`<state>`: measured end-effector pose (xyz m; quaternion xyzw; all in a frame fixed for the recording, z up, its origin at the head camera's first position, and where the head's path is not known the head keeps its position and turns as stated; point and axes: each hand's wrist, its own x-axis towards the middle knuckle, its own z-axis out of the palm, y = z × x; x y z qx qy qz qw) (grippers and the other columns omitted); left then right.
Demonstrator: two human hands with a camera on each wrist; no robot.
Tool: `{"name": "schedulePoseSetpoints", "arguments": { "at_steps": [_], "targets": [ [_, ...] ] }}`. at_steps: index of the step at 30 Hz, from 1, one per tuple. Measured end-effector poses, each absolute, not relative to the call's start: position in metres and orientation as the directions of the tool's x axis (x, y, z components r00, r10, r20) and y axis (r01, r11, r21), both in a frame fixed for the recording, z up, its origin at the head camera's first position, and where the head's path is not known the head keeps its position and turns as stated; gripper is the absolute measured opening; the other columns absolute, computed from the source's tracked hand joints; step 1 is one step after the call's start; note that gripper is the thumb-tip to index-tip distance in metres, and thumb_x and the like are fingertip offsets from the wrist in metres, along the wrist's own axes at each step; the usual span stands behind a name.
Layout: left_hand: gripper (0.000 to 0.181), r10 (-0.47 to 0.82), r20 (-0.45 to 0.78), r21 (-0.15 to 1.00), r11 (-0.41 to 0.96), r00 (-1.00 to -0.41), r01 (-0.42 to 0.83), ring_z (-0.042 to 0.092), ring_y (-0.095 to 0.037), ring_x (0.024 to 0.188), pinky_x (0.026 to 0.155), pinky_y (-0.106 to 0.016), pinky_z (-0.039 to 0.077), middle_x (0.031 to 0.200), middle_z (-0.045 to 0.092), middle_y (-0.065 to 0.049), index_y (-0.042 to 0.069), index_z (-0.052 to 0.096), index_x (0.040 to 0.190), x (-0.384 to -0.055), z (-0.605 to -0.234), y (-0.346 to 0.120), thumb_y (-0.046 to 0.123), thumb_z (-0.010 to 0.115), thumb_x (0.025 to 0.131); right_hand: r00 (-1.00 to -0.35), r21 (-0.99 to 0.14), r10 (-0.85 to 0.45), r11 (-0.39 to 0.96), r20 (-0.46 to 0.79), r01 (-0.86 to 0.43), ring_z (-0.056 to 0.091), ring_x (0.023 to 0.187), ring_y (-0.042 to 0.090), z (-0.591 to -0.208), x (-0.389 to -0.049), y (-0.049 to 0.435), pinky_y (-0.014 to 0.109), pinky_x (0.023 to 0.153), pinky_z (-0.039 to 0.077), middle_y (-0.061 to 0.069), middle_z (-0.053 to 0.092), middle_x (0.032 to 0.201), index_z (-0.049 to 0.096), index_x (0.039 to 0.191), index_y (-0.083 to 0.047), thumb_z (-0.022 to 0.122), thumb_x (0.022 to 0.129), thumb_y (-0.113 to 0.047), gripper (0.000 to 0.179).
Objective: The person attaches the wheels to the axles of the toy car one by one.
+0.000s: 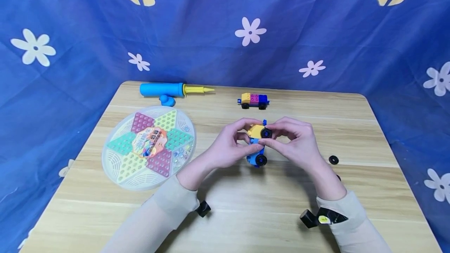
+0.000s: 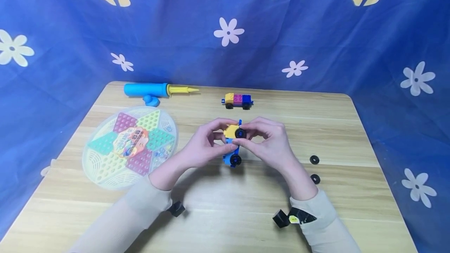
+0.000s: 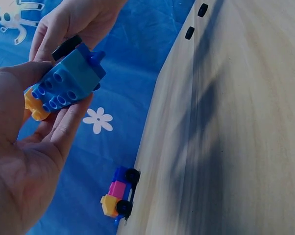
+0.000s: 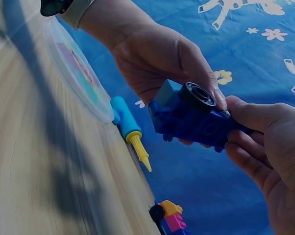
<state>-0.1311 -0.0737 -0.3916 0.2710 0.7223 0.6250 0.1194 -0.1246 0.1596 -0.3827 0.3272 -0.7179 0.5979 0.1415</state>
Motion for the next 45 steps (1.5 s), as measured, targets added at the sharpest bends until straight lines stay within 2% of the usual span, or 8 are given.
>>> {"name": "schedulePoseSetpoints", "arguments": {
  "at_steps": [10, 14, 18, 20, 25, 31, 38, 45],
  "targets": [
    [0.056, 0.532, 0.152, 0.970, 0.082, -0.833, 0.230, 0.067, -0.023, 0.088, 0.069, -0.040, 0.065, 0.124, 0.063, -0.002, 0.019, 0.061, 0.145, -0.130, -0.395, -0.078, 0.007, 0.082, 0.095, -0.733, -0.760, -0.331, 0.067, 0.594, -0.646, 0.070, 0.075, 0.021, -0.385, -0.125, 0.163, 0.031, 0.075, 0.063, 0.010, 0.074, 0.092, 0.080, 0.108, 0.001, 0.089, 0.071, 0.020, 0.043],
    [0.060, 0.518, 0.132, 0.967, 0.122, -0.845, 0.226, 0.066, -0.022, 0.090, 0.070, -0.039, 0.065, 0.123, 0.061, -0.004, 0.023, 0.060, 0.147, -0.129, -0.394, -0.078, 0.010, 0.084, 0.093, -0.739, -0.752, -0.305, 0.099, 0.600, -0.652, 0.070, 0.074, 0.019, -0.384, -0.125, 0.165, 0.029, 0.074, 0.062, 0.010, 0.075, 0.095, 0.080, 0.108, 0.000, 0.090, 0.071, 0.018, 0.043],
    [0.069, 0.501, 0.123, 0.960, 0.159, -0.857, 0.231, 0.066, -0.021, 0.094, 0.075, -0.036, 0.064, 0.123, 0.063, -0.005, 0.018, 0.055, 0.150, -0.130, -0.394, -0.079, 0.010, 0.088, 0.089, -0.763, -0.764, -0.291, 0.139, 0.577, -0.630, 0.069, 0.075, 0.020, -0.382, -0.125, 0.167, 0.029, 0.072, 0.061, 0.007, 0.074, 0.097, 0.079, 0.110, -0.002, 0.092, 0.072, 0.014, 0.042],
    [0.067, 0.496, 0.130, 0.951, 0.183, -0.859, 0.250, 0.068, -0.020, 0.095, 0.078, -0.036, 0.064, 0.121, 0.067, -0.004, 0.014, 0.058, 0.147, -0.130, -0.393, -0.079, 0.010, 0.089, 0.087, -0.777, -0.775, -0.299, 0.157, 0.553, -0.612, 0.069, 0.077, 0.021, -0.382, -0.125, 0.168, 0.029, 0.072, 0.061, 0.005, 0.073, 0.099, 0.079, 0.111, -0.003, 0.093, 0.073, 0.011, 0.044],
    [0.050, 0.478, 0.152, 0.904, 0.288, -0.865, 0.317, 0.070, -0.013, 0.096, 0.082, -0.039, 0.062, 0.113, 0.074, 0.002, 0.011, 0.070, 0.129, -0.130, -0.393, -0.082, 0.013, 0.092, 0.084, -0.799, -0.788, -0.367, 0.227, 0.476, -0.573, 0.070, 0.085, 0.020, -0.383, -0.125, 0.169, 0.031, 0.078, 0.062, 0.006, 0.072, 0.108, 0.076, 0.118, -0.006, 0.097, 0.073, 0.003, 0.051],
    [0.045, 0.488, 0.203, 0.829, 0.376, -0.849, 0.414, 0.069, -0.008, 0.097, 0.085, -0.035, 0.061, 0.114, 0.075, 0.007, 0.014, 0.076, 0.125, -0.132, -0.392, -0.084, 0.012, 0.092, 0.083, -0.792, -0.777, -0.458, 0.286, 0.403, -0.561, 0.072, 0.094, 0.018, -0.384, -0.127, 0.168, 0.033, 0.084, 0.062, 0.005, 0.070, 0.118, 0.072, 0.125, -0.007, 0.098, 0.076, -0.006, 0.056],
    [0.043, 0.521, 0.298, 0.672, 0.481, -0.800, 0.563, 0.070, -0.012, 0.106, 0.093, -0.032, 0.056, 0.117, 0.076, 0.003, 0.016, 0.079, 0.122, -0.131, -0.385, -0.084, 0.012, 0.092, 0.082, -0.753, -0.740, -0.522, 0.301, 0.400, -0.601, 0.072, 0.099, 0.013, -0.384, -0.130, 0.166, 0.032, 0.082, 0.062, -0.003, 0.072, 0.122, 0.075, 0.125, -0.012, 0.098, 0.078, -0.012, 0.052],
    [0.043, 0.479, 0.297, 0.632, 0.549, -0.826, 0.546, 0.070, -0.014, 0.106, 0.092, -0.034, 0.057, 0.114, 0.077, 0.003, 0.017, 0.080, 0.122, -0.129, -0.381, -0.082, 0.015, 0.094, 0.081, -0.718, -0.683, -0.517, 0.305, 0.466, -0.663, 0.073, 0.108, 0.022, -0.387, -0.131, 0.166, 0.031, 0.093, 0.059, 0.003, 0.076, 0.120, 0.078, 0.124, -0.008, 0.095, 0.078, -0.004, 0.048]
  ]
}}
